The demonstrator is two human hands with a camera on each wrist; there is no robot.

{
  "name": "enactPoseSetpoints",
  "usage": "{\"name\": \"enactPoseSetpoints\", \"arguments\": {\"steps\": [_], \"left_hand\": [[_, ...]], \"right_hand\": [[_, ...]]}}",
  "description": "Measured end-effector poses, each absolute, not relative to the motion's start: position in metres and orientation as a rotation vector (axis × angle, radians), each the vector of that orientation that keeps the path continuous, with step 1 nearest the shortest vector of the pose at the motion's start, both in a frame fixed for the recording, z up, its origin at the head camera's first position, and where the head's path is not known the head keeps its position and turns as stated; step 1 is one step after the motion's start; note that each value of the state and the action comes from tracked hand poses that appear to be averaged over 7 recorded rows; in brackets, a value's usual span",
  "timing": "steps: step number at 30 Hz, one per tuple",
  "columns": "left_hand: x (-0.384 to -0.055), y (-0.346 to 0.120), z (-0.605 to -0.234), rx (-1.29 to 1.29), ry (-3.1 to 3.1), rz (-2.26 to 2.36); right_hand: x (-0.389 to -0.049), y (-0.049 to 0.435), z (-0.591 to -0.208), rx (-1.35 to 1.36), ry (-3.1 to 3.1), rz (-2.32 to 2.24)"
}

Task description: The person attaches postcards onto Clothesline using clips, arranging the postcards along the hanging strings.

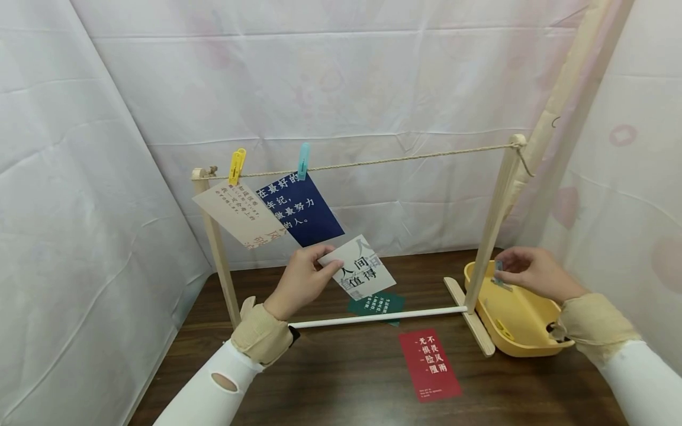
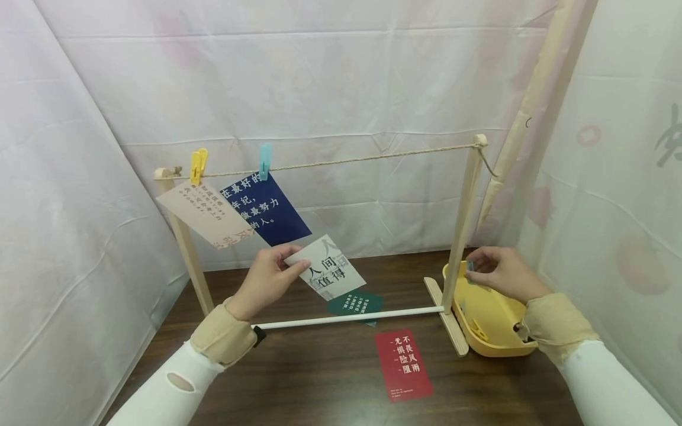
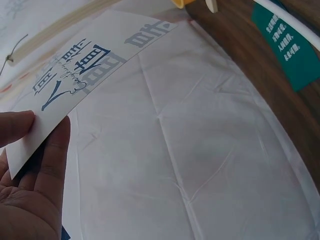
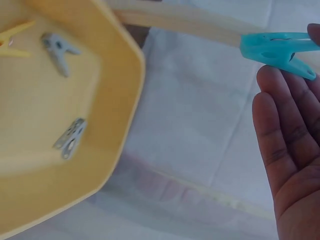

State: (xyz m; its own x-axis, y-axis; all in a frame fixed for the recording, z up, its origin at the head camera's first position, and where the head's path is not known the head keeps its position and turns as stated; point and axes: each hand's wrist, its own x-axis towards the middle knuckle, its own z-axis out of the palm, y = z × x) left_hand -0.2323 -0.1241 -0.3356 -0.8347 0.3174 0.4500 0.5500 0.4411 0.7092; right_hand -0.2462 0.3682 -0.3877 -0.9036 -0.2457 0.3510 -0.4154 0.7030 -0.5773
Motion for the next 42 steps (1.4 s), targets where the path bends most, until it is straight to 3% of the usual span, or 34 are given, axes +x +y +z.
{"name": "enactPoseSetpoints", "arguments": {"steps": [23,42], "left_hand": [[-0.241,-0.116,-0.31,-0.831,-2.383,-1.309],[-0.249,-0.11,-0.285,-0.87,-2.351,-1.28]], "right_hand": [[-0.232,0.341,-0.362,0.562,-2.511,0.973],[-0.234,0.307,-0.339,0.764,-2.389,0.958]]}}
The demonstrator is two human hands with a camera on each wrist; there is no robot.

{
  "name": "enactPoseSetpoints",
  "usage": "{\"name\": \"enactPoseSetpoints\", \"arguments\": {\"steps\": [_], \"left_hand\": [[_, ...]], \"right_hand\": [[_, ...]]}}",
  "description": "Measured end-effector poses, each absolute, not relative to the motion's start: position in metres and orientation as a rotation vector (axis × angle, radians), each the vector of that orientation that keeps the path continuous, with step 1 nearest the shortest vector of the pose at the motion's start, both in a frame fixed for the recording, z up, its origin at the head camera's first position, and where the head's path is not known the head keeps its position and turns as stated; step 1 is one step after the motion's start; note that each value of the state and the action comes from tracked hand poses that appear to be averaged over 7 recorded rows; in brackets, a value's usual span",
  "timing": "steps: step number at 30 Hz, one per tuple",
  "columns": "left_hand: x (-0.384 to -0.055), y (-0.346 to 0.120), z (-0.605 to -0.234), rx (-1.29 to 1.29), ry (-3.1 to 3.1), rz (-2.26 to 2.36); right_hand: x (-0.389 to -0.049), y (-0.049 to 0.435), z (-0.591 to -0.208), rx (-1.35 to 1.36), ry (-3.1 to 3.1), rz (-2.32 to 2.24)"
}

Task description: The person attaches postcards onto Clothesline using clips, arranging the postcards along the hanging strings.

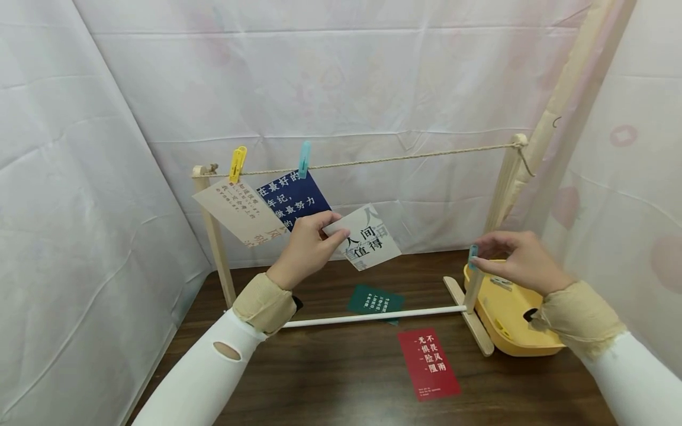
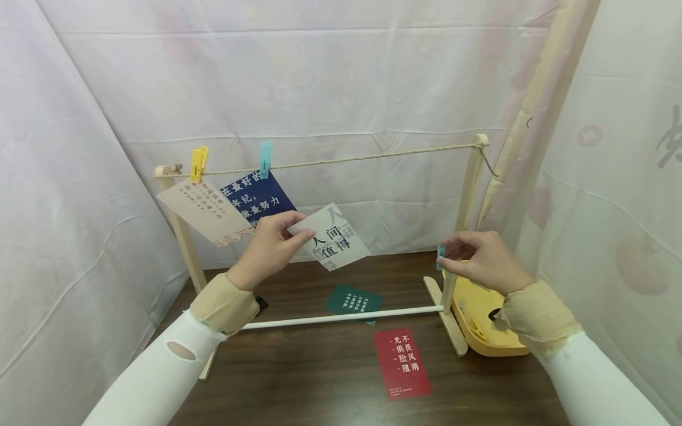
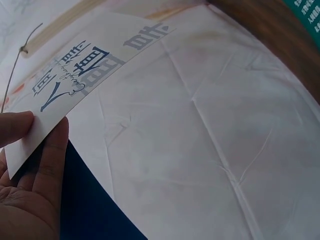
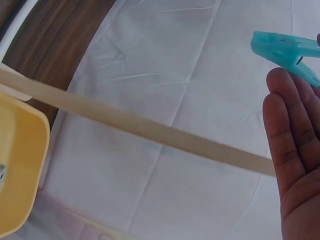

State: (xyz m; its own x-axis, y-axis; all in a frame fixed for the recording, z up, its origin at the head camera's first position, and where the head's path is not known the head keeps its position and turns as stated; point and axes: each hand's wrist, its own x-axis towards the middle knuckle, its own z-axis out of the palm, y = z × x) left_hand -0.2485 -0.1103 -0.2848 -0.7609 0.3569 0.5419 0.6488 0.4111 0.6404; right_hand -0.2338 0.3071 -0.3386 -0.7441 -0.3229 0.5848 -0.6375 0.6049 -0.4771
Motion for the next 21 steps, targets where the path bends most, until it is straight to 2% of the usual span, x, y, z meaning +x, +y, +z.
{"name": "enactPoseSetpoints", "arguments": {"steps": [21], "left_hand": [[-0.252,-0.105,-0.263,-0.882,-2.345,-1.201]], "right_hand": [[-0.245,0.275,-0.316,0.835,-2.294,1.004]]}}
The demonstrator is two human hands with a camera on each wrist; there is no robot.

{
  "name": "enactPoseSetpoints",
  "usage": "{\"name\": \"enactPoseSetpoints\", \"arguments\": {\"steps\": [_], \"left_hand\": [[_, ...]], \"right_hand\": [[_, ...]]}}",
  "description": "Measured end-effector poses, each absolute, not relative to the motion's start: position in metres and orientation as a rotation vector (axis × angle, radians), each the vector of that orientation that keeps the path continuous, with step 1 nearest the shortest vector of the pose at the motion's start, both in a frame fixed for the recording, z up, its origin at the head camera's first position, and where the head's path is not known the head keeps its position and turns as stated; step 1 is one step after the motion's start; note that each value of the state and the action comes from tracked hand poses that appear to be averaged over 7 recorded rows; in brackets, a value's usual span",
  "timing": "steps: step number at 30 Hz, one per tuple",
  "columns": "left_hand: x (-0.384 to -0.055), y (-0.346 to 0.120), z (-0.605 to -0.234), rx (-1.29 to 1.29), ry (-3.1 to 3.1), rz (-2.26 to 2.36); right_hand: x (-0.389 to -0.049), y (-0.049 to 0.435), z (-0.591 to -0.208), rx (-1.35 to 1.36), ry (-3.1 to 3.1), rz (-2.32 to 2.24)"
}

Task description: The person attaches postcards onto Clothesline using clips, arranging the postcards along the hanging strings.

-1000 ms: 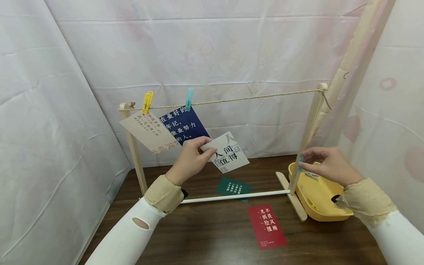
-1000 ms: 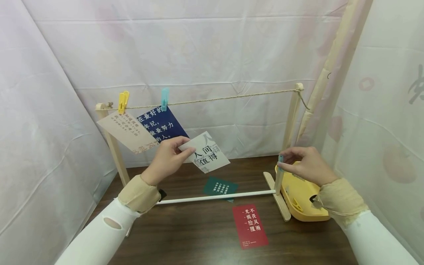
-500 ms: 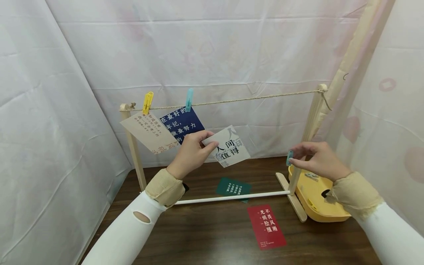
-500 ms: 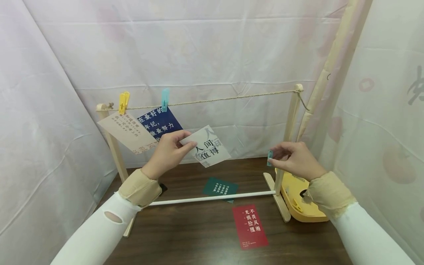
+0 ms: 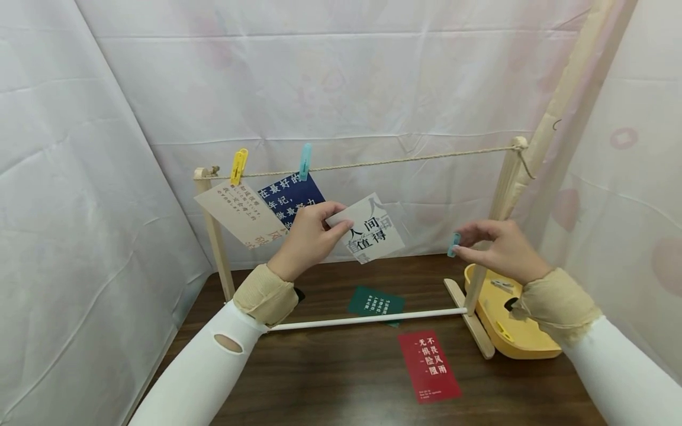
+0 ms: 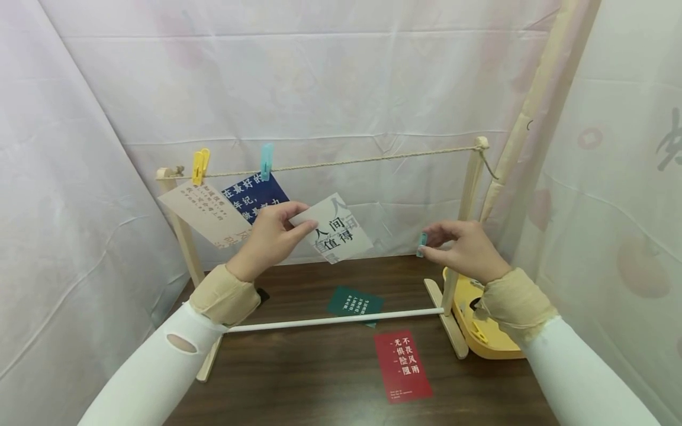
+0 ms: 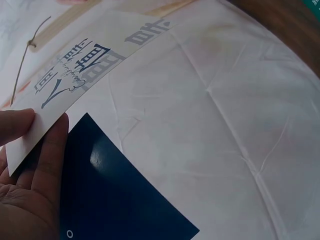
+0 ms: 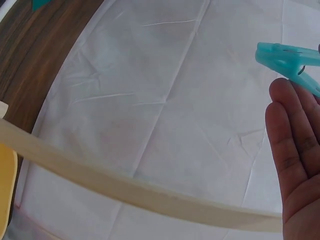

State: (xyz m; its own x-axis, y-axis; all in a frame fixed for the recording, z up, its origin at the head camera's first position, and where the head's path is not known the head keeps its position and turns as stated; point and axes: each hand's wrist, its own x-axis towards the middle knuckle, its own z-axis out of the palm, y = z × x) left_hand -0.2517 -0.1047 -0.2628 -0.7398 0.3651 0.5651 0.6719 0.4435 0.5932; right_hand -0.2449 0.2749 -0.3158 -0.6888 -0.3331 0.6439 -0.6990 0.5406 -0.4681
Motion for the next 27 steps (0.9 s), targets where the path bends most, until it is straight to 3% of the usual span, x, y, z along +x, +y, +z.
{"name": "enactPoseSetpoints", "arguments": {"steps": [27], "left_hand": [[-0.258,-0.105,-0.237,-0.888,-2.356,-1.118]], "right_hand": [[-0.254,0.245,-0.284,0.909,-2.153,1.013]]}}
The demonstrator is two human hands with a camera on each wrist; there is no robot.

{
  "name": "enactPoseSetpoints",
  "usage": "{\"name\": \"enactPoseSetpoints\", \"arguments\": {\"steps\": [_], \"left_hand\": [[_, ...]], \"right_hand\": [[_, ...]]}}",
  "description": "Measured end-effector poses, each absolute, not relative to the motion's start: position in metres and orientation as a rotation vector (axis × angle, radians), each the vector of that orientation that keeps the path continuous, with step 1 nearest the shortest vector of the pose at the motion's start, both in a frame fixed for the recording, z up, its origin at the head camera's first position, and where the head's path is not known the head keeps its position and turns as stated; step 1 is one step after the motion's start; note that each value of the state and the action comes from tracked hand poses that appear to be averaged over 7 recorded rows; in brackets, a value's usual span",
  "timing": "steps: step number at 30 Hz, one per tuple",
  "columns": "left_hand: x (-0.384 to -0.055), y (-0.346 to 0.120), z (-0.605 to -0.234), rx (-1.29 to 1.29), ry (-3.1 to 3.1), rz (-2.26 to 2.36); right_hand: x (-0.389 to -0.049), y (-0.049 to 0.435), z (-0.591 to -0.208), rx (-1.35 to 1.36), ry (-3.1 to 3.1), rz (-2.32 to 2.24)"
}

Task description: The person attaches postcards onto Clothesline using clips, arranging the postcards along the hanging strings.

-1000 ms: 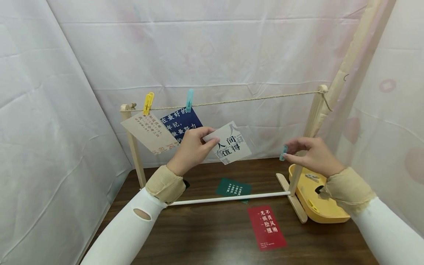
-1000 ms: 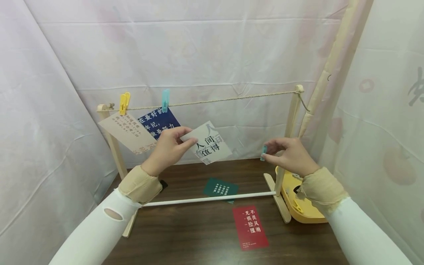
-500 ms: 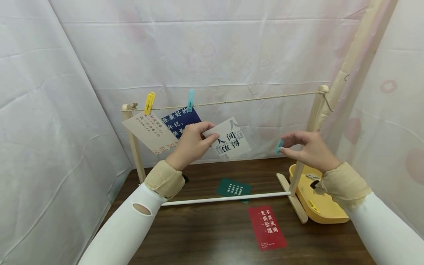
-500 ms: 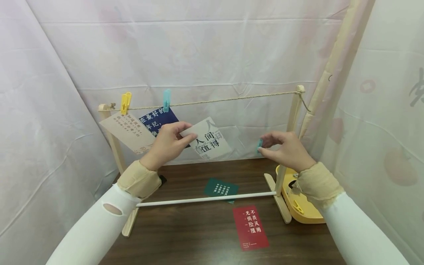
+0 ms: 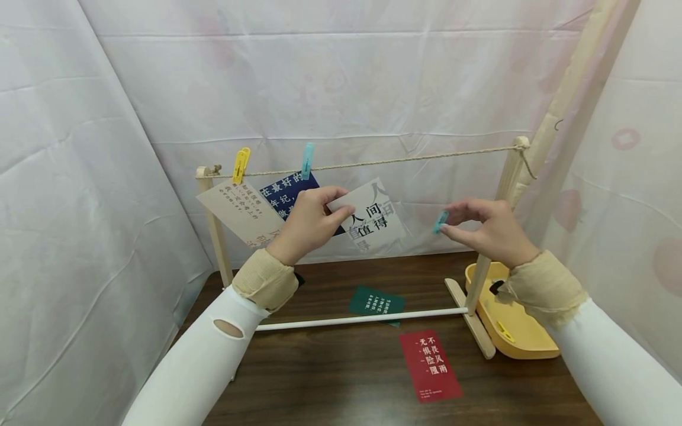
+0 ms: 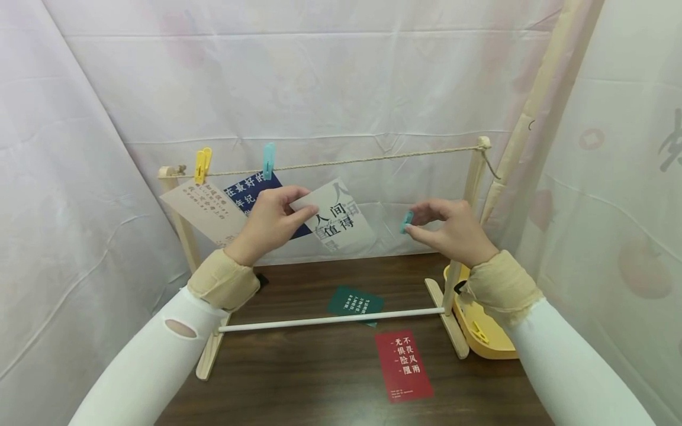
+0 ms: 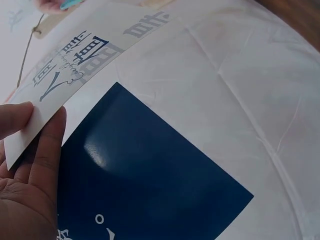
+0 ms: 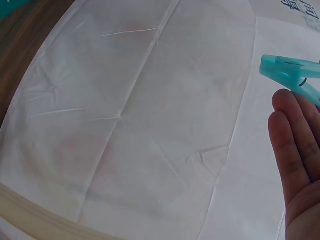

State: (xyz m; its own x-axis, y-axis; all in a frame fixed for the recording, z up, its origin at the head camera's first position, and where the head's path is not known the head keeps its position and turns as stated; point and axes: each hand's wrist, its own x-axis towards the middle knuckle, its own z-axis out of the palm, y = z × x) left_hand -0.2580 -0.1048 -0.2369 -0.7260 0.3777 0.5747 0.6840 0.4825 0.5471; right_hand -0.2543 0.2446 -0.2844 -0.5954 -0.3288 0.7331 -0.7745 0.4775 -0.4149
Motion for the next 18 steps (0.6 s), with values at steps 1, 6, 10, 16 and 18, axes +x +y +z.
{"name": "enactPoseSetpoints", "arguments": {"steps": [1,6,10,16,18], "left_hand": [[-0.258,-0.105,-0.236,-0.888,-2.356,-1.118],[-0.259,-0.104,-0.233,-0.887,-2.352,-1.121],[-0.26,-0.104,-0.23,-0.891,-2.352,-1.119],[-0.26,-0.104,-0.226,-0.89,-2.352,-1.089],[-0.259,-0.104,-0.224,-0.882,-2.352,-1.083]], "right_hand": [[-0.255,0.243,-0.283,0.913,-2.145,1.018],[-0.257,0.237,-0.277,0.924,-2.124,1.022],[-0.257,0.233,-0.272,0.929,-2.106,1.023],[-0.258,0.225,-0.266,0.893,-2.098,1.006],[-0.258,0.223,-0.264,0.885,-2.09,1.004]]}}
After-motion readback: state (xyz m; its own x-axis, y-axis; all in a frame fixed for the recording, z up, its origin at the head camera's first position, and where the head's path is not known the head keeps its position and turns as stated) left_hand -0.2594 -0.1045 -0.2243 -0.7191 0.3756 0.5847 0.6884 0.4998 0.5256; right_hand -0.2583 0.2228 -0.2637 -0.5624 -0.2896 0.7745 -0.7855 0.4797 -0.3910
